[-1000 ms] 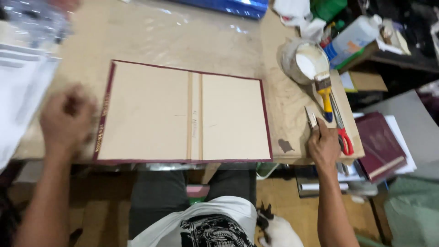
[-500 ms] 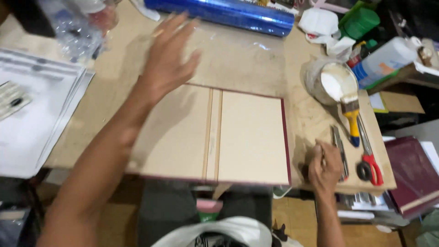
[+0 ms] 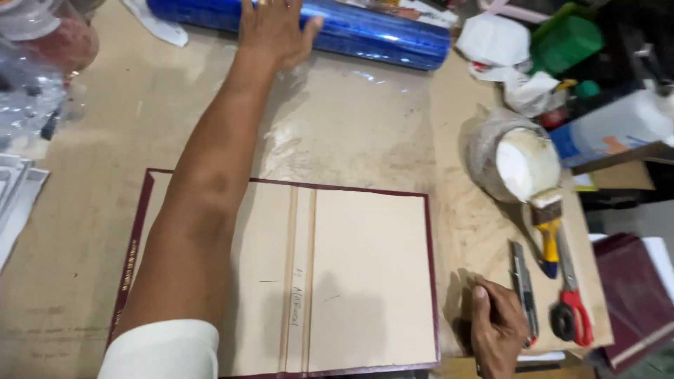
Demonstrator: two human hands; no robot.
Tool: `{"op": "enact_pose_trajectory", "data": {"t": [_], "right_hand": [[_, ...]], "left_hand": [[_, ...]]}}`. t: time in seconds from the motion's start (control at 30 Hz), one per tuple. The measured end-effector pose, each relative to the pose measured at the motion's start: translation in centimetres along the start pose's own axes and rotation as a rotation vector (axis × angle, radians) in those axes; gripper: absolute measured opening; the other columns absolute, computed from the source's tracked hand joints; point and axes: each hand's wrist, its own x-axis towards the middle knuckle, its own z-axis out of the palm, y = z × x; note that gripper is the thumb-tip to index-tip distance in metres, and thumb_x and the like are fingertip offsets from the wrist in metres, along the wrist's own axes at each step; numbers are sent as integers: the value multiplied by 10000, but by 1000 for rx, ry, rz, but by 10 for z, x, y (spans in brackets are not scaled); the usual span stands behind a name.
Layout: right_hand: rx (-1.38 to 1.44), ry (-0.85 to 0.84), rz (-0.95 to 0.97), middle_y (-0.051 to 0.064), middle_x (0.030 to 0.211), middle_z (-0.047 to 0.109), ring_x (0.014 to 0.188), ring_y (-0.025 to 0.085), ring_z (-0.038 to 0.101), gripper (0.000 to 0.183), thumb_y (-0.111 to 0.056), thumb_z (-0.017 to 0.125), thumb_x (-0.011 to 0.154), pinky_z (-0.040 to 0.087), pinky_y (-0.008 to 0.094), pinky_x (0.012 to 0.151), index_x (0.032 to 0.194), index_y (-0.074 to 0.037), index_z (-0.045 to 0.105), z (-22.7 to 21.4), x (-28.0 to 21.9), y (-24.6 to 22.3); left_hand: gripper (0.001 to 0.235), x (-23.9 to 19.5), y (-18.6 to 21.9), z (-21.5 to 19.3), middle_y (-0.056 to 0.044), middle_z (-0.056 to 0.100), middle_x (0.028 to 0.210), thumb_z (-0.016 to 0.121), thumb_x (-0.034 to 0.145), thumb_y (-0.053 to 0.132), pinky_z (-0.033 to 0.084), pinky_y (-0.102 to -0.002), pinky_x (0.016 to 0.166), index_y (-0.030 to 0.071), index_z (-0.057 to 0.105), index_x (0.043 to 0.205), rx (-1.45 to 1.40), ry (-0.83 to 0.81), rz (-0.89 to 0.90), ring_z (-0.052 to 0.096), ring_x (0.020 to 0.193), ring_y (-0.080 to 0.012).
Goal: Wrapping a book cover in protective plastic film using adhesive and cutting tools.
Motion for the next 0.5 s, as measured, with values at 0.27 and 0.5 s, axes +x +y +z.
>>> {"op": "enact_pose_trajectory", "data": {"t": [0.27,0.5], "right_hand": [[19,41,42,168,1084,707,1032,231,677,177,-76,659,1041,544,299,985,1153,32,744,6,-1,1],[-9,-9,36,166,1070,715,1013,230,682,192,-102,656,1025,560,309,946,1150,7,752,1,-2,0]], "left_hand": [[822,-104,23,-46,-104,678,909,637,970,678,394,-445,923,123,413,1533,335,330,350,663,810,-291],[1043,-135,26,-46,-135,689,1205,523,837,873,395,-508,946,190,352,1606,256,56,508,709,919,-369]]}}
